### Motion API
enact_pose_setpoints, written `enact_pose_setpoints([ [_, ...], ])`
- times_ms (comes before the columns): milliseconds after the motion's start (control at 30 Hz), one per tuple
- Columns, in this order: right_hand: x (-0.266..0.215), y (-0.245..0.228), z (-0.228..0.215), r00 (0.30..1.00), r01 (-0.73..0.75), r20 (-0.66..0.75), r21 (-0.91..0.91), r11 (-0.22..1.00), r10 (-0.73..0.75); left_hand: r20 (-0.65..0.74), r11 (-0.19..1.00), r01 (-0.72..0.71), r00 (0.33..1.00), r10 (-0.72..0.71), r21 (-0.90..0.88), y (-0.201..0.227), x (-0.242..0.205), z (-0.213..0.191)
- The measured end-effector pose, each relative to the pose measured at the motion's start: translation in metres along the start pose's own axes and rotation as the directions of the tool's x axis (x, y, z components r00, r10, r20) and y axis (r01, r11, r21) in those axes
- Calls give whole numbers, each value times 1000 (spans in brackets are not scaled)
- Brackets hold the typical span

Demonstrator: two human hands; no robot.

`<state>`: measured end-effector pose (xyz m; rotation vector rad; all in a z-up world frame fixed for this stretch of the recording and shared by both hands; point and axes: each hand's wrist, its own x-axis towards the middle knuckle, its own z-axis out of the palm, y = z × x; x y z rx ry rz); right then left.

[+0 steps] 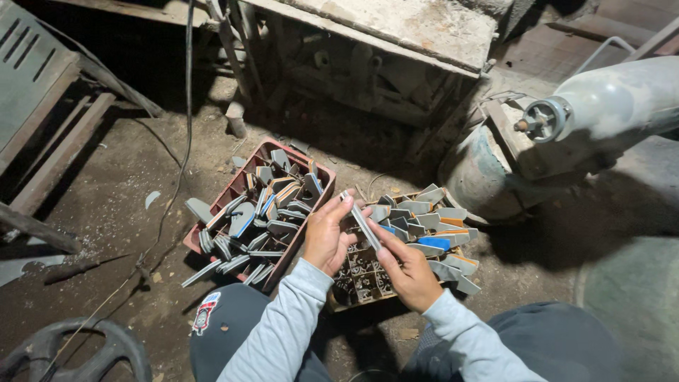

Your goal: The person sits on the floor and repeatedly picks up small metal parts from two bins, inspects them by turning them over, and places them back into the bins. The person handles the parts one at a time throughout the clip.

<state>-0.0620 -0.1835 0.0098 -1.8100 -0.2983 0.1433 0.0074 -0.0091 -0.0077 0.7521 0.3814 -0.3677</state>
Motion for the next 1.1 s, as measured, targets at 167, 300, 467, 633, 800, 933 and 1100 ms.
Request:
enact_pose_setpoints([
  [167, 1, 0, -16, 976, -142, 199, 262, 955, 90, 60, 999, 33, 998, -33, 2, 1, -1, -4],
  [300, 1, -9, -25, 971, -49, 238, 161, 986, 9, 157, 1000, 23, 987, -24, 8, 3, 0, -7],
  [467, 3, -28, -27, 956, -59, 282, -88, 994, 81, 87, 1000, 1, 996, -3, 26, 1, 4, -8],
  [633, -1, -38, -24, 956, -31, 285, -118, 993, 64, 54, 998, -31, 998, 28, 52, 2, -1, -4],
  [800, -2, -36, -27, 946, -83, 324, 174, 981, 22, 84, 997, 59, 995, -63, 48, 13, -8, -1],
  [933, -2, -37, -30, 931, -113, 360, 102, 988, 69, 124, 999, 44, 991, -41, -23, 14, -8, -4],
  [1100, -4, -41, -31, 916, -94, 393, 35, 995, 73, 122, 998, 45, 992, -40, -43, 11, -2, -11],
])
